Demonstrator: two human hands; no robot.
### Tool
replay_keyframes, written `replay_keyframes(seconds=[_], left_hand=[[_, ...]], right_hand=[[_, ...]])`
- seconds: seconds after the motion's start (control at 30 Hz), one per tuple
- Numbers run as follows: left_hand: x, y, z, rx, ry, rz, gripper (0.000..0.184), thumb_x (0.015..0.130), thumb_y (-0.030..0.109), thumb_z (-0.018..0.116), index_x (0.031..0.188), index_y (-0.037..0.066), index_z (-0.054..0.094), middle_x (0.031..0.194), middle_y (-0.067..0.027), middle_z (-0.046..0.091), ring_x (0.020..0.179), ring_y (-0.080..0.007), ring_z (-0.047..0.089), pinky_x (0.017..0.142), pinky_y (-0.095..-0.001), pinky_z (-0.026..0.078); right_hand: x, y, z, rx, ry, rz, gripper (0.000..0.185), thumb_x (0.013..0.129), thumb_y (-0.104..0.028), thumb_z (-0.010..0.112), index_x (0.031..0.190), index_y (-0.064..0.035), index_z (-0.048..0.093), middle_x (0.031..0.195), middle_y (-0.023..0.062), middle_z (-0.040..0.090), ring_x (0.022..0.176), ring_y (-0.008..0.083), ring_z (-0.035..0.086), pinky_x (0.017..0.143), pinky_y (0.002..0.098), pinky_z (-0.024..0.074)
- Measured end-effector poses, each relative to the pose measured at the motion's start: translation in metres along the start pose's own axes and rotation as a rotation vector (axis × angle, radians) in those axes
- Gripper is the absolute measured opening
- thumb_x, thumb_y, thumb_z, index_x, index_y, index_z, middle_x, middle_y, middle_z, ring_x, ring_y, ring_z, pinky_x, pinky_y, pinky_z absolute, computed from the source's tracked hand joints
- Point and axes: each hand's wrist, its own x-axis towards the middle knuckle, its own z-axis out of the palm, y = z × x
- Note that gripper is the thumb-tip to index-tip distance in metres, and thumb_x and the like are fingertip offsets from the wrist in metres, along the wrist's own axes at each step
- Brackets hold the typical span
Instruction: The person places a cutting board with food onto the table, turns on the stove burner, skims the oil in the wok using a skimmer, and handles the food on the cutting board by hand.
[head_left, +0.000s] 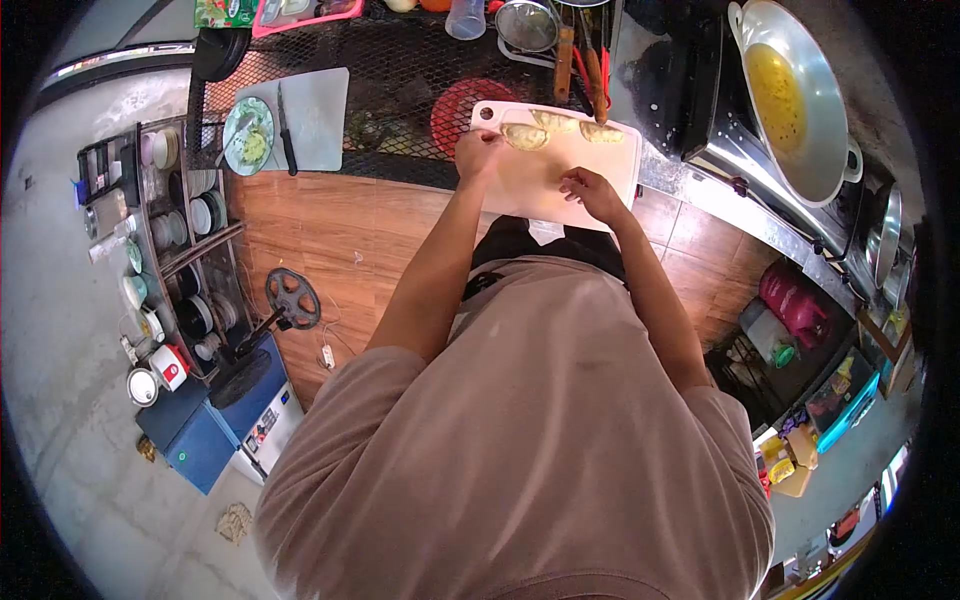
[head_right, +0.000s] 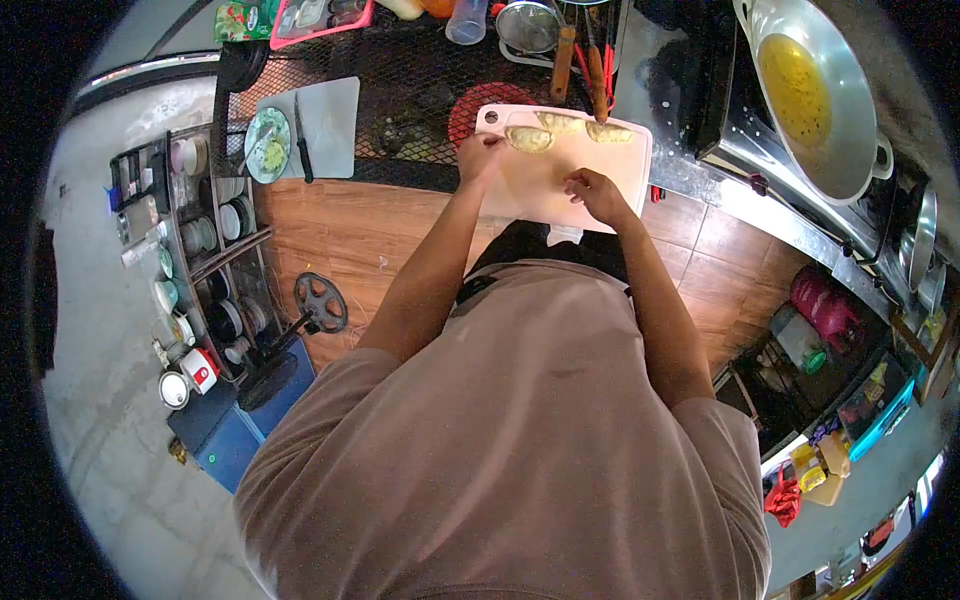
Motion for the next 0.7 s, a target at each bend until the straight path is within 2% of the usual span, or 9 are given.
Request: replay_keyframes(seconds=[0.1, 0.3, 0.63, 0.7], left_hand=[[-0.004, 0.006, -0.006, 0.04, 0.011, 0.028, 0.027, 0.077, 0.029, 0.075, 0.088, 0.005, 0.077, 0.085, -0.0141, 0.074, 0.081, -0.0281, 0.073, 0.074, -0.0363, 0.056], [-0.008, 0.018, -0.01, -0.005, -0.005, -0.043, 0.026, 0.077, 0.028, 0.077, 0.09, 0.005, 0.076, 0.085, -0.013, 0.075, 0.079, -0.0257, 0.073, 0.073, -0.0354, 0.055], [-0.008, 0.002, -0.005, -0.042, -0.007, 0.024, 0.022, 0.077, 0.021, 0.08, 0.091, 0.005, 0.074, 0.083, -0.0102, 0.073, 0.076, -0.024, 0.071, 0.072, -0.0351, 0.055], [-0.008, -0.001, -0.004, -0.029, -0.005, 0.043, 0.021, 0.077, 0.02, 0.08, 0.091, 0.005, 0.073, 0.083, -0.01, 0.073, 0.075, -0.0239, 0.07, 0.072, -0.0352, 0.055]], right_hand=[[0.002, -0.002, -0.005, 0.0, -0.014, 0.023, 0.027, 0.101, -0.022, 0.054, 0.116, -0.0011, 0.062, 0.098, 0.0074, 0.069, 0.084, 0.0157, 0.066, 0.076, 0.0292, 0.0527], [0.011, 0.007, -0.01, 0.016, -0.013, 0.015, 0.026, 0.101, -0.019, 0.054, 0.114, 0.0024, 0.062, 0.097, 0.0083, 0.068, 0.085, 0.0173, 0.066, 0.079, 0.0313, 0.0543], [0.01, 0.004, -0.013, 0.02, -0.007, 0.048, 0.026, 0.101, -0.021, 0.054, 0.111, 0.0018, 0.063, 0.096, 0.0077, 0.068, 0.085, 0.0165, 0.066, 0.079, 0.0308, 0.0542], [0.01, 0.005, -0.012, 0.031, 0.02, 0.065, 0.031, 0.098, -0.024, 0.057, 0.11, 0.0033, 0.065, 0.095, 0.0107, 0.069, 0.081, 0.0187, 0.066, 0.08, 0.0328, 0.054]])
